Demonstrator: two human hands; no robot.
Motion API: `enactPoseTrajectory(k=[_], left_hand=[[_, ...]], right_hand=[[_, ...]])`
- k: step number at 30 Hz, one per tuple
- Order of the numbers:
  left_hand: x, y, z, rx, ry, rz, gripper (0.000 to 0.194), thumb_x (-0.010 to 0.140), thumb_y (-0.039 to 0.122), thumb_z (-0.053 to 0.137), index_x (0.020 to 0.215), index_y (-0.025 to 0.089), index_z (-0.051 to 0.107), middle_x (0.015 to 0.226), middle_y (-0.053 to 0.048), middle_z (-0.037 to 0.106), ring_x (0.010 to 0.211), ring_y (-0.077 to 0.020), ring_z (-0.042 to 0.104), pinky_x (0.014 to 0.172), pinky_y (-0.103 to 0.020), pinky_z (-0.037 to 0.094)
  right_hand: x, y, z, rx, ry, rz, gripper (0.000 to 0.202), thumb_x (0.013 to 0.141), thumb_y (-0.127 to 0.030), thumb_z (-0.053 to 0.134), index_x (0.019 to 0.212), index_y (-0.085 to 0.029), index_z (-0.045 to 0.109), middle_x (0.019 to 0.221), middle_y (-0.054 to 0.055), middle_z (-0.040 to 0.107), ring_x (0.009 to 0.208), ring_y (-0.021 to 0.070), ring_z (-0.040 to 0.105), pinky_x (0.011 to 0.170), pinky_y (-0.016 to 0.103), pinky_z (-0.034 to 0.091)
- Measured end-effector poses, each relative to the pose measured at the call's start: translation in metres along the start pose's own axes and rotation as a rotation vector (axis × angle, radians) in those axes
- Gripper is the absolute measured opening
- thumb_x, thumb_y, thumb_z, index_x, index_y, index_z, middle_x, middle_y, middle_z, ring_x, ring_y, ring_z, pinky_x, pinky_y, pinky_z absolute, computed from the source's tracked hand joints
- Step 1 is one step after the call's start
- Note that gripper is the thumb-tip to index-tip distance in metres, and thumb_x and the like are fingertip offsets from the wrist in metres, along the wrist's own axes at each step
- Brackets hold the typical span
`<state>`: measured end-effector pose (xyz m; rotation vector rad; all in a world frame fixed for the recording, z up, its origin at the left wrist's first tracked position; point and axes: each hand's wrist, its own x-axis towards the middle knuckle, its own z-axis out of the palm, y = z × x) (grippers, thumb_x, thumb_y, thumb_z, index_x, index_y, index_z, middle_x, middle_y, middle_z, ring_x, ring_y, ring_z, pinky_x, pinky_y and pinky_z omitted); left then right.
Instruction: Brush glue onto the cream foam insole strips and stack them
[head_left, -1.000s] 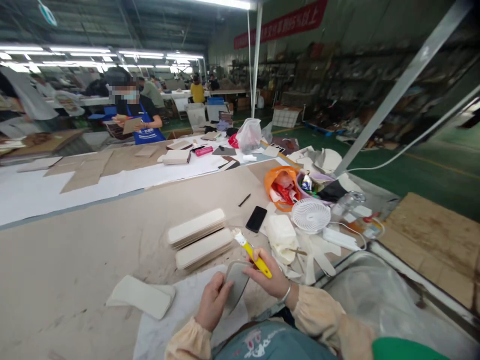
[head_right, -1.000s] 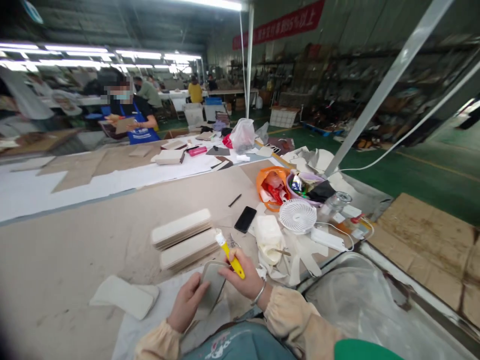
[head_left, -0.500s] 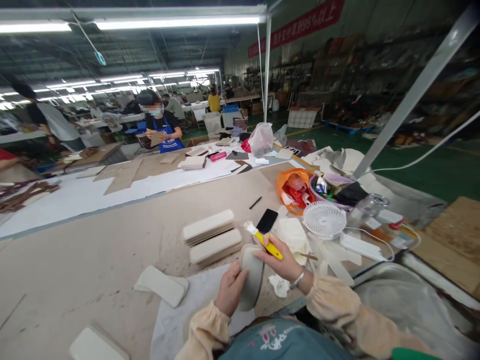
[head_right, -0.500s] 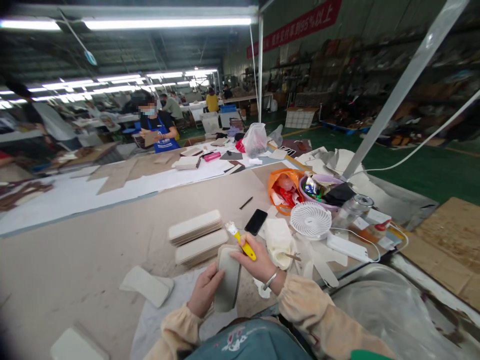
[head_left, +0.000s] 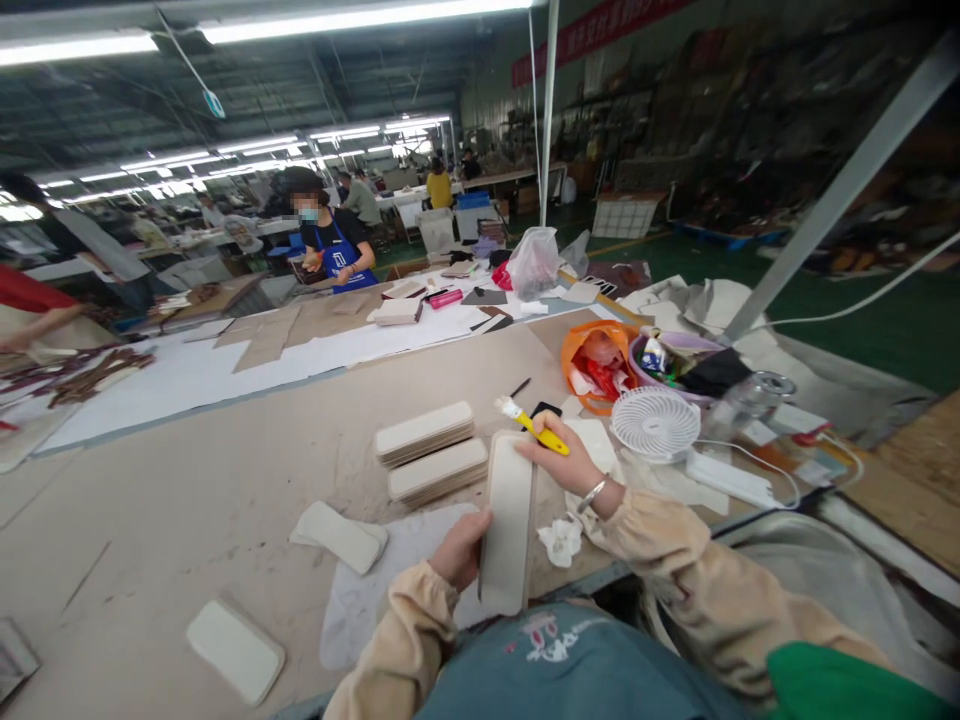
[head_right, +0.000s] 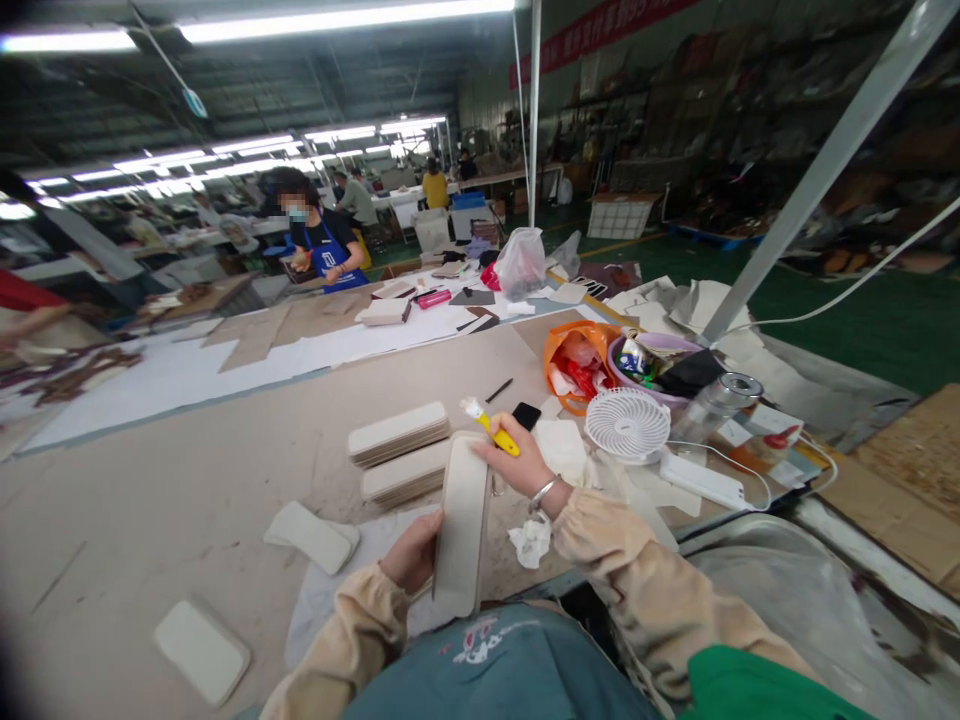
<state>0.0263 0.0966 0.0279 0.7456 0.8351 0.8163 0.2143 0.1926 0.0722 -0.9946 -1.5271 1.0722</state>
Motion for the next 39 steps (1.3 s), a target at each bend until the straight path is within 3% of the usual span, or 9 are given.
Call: enactPoseTrajectory(k=[4, 7, 12, 19, 29, 34, 39], left_hand=[[-0.012, -0.01, -0.003, -0.193, -0.058, -0.131, 0.056, 0.077, 0.057, 0.055, 0.107, 0.01, 0.063, 0.092, -0.016, 0.069, 0.086, -0.0312, 0.066, 0.072, -0.041, 0.052], [-0.022, -0.016, -0.006, -0.168, -0.101, -0.171, 0.05, 0.076, 0.048, 0.062, 0.111, 0.012, 0.059, 0.097, -0.016, 0.069, 0.085, -0.0297, 0.067, 0.067, -0.037, 0.054], [-0.032, -0.028, -0.007, -0.095, -0.064, -0.137, 0.048, 0.067, 0.035, 0.075, 0.105, 0.01, 0.059, 0.1, -0.016, 0.067, 0.085, -0.0263, 0.068, 0.065, -0.029, 0.056], [-0.036, -0.029, -0.003, -0.043, -0.008, -0.131, 0.052, 0.062, 0.041, 0.078, 0.1, 0.011, 0.062, 0.093, -0.013, 0.068, 0.084, -0.0237, 0.067, 0.067, -0.028, 0.055], [-0.041, -0.036, -0.002, -0.01, 0.136, -0.106, 0.05, 0.059, 0.045, 0.078, 0.09, 0.01, 0.063, 0.077, -0.011, 0.069, 0.068, -0.0183, 0.065, 0.06, -0.025, 0.053], [-0.044, -0.034, -0.005, 0.003, 0.179, -0.112, 0.049, 0.058, 0.045, 0.078, 0.089, 0.01, 0.063, 0.076, -0.011, 0.069, 0.069, -0.0202, 0.066, 0.059, -0.026, 0.053], [-0.047, -0.031, -0.014, 0.007, 0.229, -0.131, 0.05, 0.057, 0.046, 0.079, 0.088, 0.009, 0.064, 0.074, -0.01, 0.068, 0.066, -0.0185, 0.064, 0.056, -0.025, 0.053]], right_hand=[[0.018, 0.014, -0.013, 0.081, 0.113, 0.061, 0.039, 0.066, -0.04, 0.071, 0.078, -0.024, 0.037, 0.063, -0.008, 0.037, 0.053, 0.0097, 0.034, 0.049, 0.023, 0.029], [0.023, 0.029, -0.02, 0.149, 0.149, 0.119, 0.042, 0.064, -0.041, 0.073, 0.078, -0.024, 0.037, 0.062, -0.009, 0.038, 0.05, 0.0093, 0.035, 0.047, 0.022, 0.03], [0.021, 0.043, -0.024, 0.161, 0.174, 0.137, 0.044, 0.062, -0.044, 0.074, 0.079, -0.025, 0.038, 0.063, -0.008, 0.041, 0.051, 0.0097, 0.037, 0.047, 0.023, 0.033], [0.021, 0.044, -0.021, 0.056, 0.162, 0.099, 0.041, 0.064, -0.044, 0.072, 0.078, -0.023, 0.039, 0.066, -0.006, 0.041, 0.057, 0.0111, 0.041, 0.052, 0.024, 0.036], [0.024, 0.039, -0.011, 0.054, 0.08, 0.08, 0.038, 0.067, -0.041, 0.069, 0.079, -0.023, 0.038, 0.062, -0.008, 0.037, 0.054, 0.0097, 0.034, 0.05, 0.022, 0.03], [0.022, 0.036, -0.006, -0.082, 0.11, -0.001, 0.033, 0.072, -0.042, 0.065, 0.077, -0.022, 0.039, 0.062, -0.007, 0.035, 0.055, 0.01, 0.033, 0.052, 0.023, 0.029], [0.019, 0.04, 0.006, -0.088, 0.132, 0.023, 0.032, 0.074, -0.043, 0.062, 0.077, -0.022, 0.038, 0.062, -0.007, 0.034, 0.054, 0.01, 0.033, 0.051, 0.023, 0.029]])
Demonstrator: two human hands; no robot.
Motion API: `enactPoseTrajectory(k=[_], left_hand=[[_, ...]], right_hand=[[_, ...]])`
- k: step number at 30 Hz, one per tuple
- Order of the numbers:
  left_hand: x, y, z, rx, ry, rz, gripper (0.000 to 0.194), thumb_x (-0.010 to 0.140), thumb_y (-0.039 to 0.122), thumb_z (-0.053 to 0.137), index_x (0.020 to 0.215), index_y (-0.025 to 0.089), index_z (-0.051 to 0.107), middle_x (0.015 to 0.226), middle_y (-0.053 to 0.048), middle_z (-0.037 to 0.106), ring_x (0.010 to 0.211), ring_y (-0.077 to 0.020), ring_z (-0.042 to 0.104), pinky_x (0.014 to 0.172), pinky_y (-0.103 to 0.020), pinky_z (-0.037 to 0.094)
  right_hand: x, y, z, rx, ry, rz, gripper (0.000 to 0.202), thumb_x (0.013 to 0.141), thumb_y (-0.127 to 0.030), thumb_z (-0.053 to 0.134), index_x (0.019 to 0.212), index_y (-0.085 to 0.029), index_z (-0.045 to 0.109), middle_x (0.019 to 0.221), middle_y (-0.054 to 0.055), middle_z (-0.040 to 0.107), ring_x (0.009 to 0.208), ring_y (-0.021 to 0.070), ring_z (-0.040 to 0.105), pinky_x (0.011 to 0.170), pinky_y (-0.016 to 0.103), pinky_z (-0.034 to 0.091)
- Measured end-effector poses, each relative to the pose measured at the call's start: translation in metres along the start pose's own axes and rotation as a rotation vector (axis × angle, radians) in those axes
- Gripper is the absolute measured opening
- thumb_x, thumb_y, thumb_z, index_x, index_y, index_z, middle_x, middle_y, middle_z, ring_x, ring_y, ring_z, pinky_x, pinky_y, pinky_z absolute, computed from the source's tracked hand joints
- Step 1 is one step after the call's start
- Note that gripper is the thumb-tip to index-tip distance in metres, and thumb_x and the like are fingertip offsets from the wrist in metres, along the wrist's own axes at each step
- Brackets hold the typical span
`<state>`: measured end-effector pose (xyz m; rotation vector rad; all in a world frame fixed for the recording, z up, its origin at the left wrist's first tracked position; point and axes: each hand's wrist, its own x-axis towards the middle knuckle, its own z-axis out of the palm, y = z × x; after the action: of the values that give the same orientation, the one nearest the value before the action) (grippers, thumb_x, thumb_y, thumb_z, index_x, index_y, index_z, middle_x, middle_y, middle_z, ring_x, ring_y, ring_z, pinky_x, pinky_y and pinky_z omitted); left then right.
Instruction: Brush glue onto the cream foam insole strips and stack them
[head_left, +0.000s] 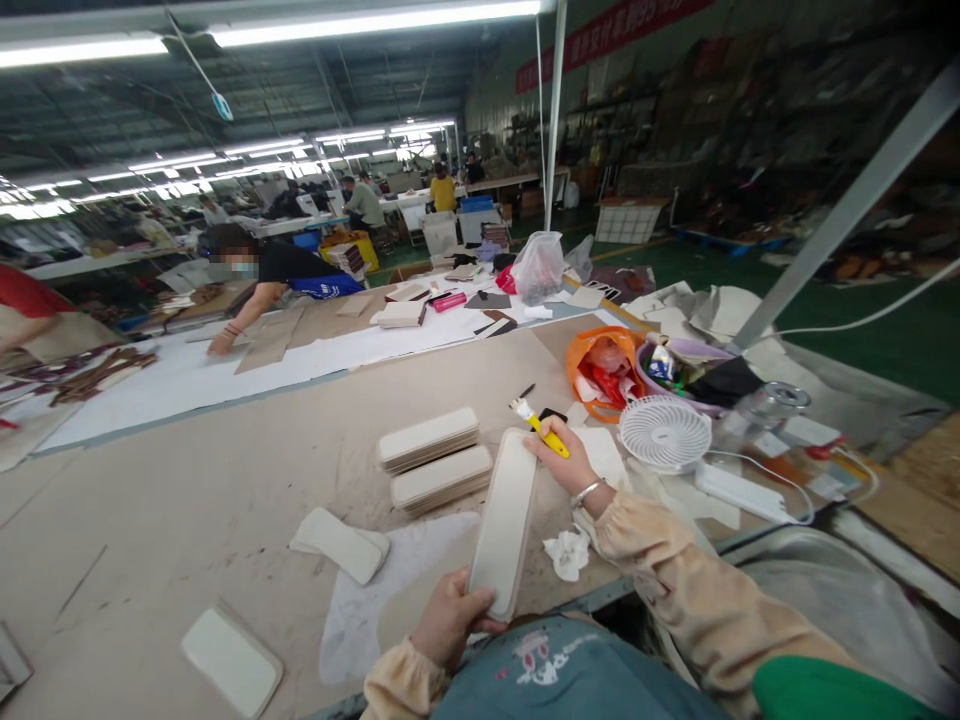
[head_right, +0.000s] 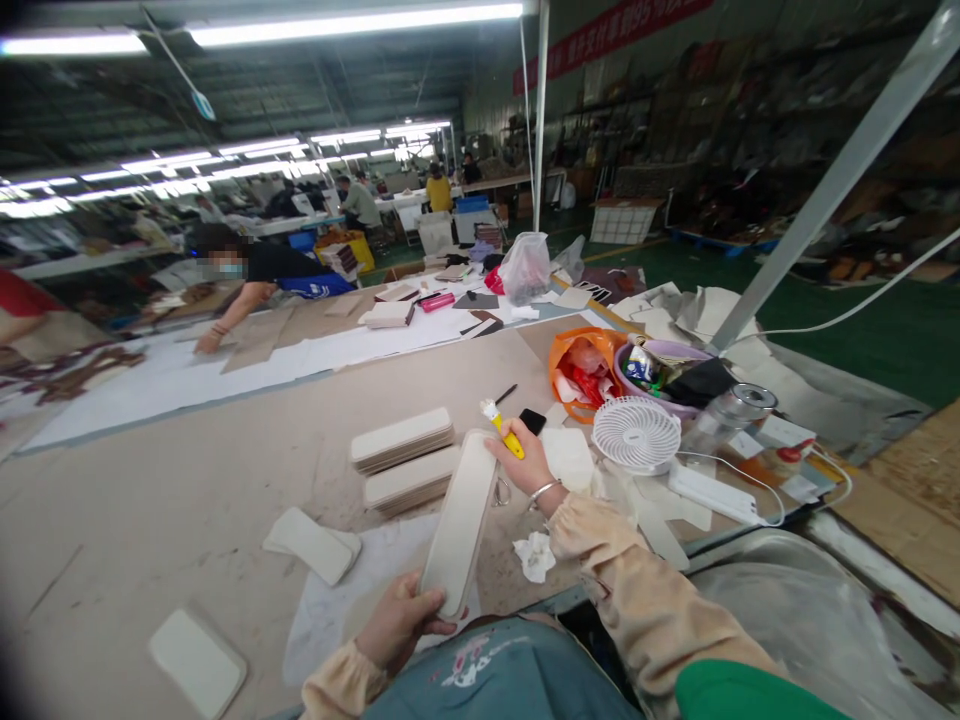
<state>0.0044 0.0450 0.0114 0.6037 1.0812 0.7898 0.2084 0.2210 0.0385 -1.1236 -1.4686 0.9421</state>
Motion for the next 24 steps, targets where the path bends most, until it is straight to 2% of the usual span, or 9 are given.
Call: enactPoseTrajectory(k=[6, 9, 12, 19, 24], left_hand=[[0.003, 0.003, -0.028, 0.0, 0.203, 0.042, 0.043, 0.054, 0.041, 0.081, 0.081, 0.012, 0.065, 0.067, -0.001, 0.063, 0.057, -0.0091, 0.054, 0.047, -0.018, 0.044], [0.008, 0.006, -0.05, 0.017, 0.368, 0.09, 0.039, 0.053, 0.043, 0.08, 0.064, 0.014, 0.057, 0.055, 0.003, 0.054, 0.049, -0.0057, 0.046, 0.044, -0.016, 0.035], [0.015, 0.012, -0.074, 0.036, 0.495, 0.127, 0.045, 0.052, 0.048, 0.078, 0.055, 0.016, 0.047, 0.049, 0.006, 0.045, 0.046, -0.0049, 0.04, 0.044, -0.017, 0.031], [0.05, 0.041, -0.133, 0.102, 0.627, 0.161, 0.049, 0.052, 0.056, 0.074, 0.056, 0.019, 0.041, 0.045, 0.009, 0.038, 0.043, -0.0056, 0.034, 0.043, -0.019, 0.024], [0.08, 0.061, -0.167, 0.211, 0.696, 0.152, 0.047, 0.051, 0.058, 0.072, 0.056, 0.02, 0.043, 0.045, 0.008, 0.039, 0.041, -0.0069, 0.034, 0.043, -0.021, 0.025]], right_hand=[[-0.004, 0.018, 0.011, 0.094, 0.063, 0.103, 0.04, 0.071, -0.046, 0.066, 0.078, -0.024, 0.034, 0.061, -0.008, 0.039, 0.052, 0.0106, 0.038, 0.05, 0.024, 0.035], [-0.008, 0.035, 0.017, 0.133, 0.056, 0.18, 0.044, 0.066, -0.049, 0.07, 0.079, -0.024, 0.035, 0.065, -0.006, 0.047, 0.055, 0.0125, 0.045, 0.052, 0.027, 0.042], [-0.014, 0.052, 0.026, 0.056, 0.041, 0.209, 0.043, 0.066, -0.051, 0.069, 0.08, -0.024, 0.039, 0.07, -0.003, 0.054, 0.057, 0.0141, 0.049, 0.054, 0.028, 0.044], [-0.019, 0.073, 0.065, -0.245, 0.075, 0.118, 0.034, 0.074, -0.053, 0.059, 0.078, -0.024, 0.041, 0.07, -0.002, 0.057, 0.061, 0.0175, 0.053, 0.061, 0.031, 0.043], [-0.01, 0.084, 0.09, -0.255, 0.11, 0.14, 0.038, 0.073, -0.059, 0.057, 0.078, -0.025, 0.041, 0.069, -0.001, 0.058, 0.062, 0.0204, 0.055, 0.062, 0.034, 0.044]])
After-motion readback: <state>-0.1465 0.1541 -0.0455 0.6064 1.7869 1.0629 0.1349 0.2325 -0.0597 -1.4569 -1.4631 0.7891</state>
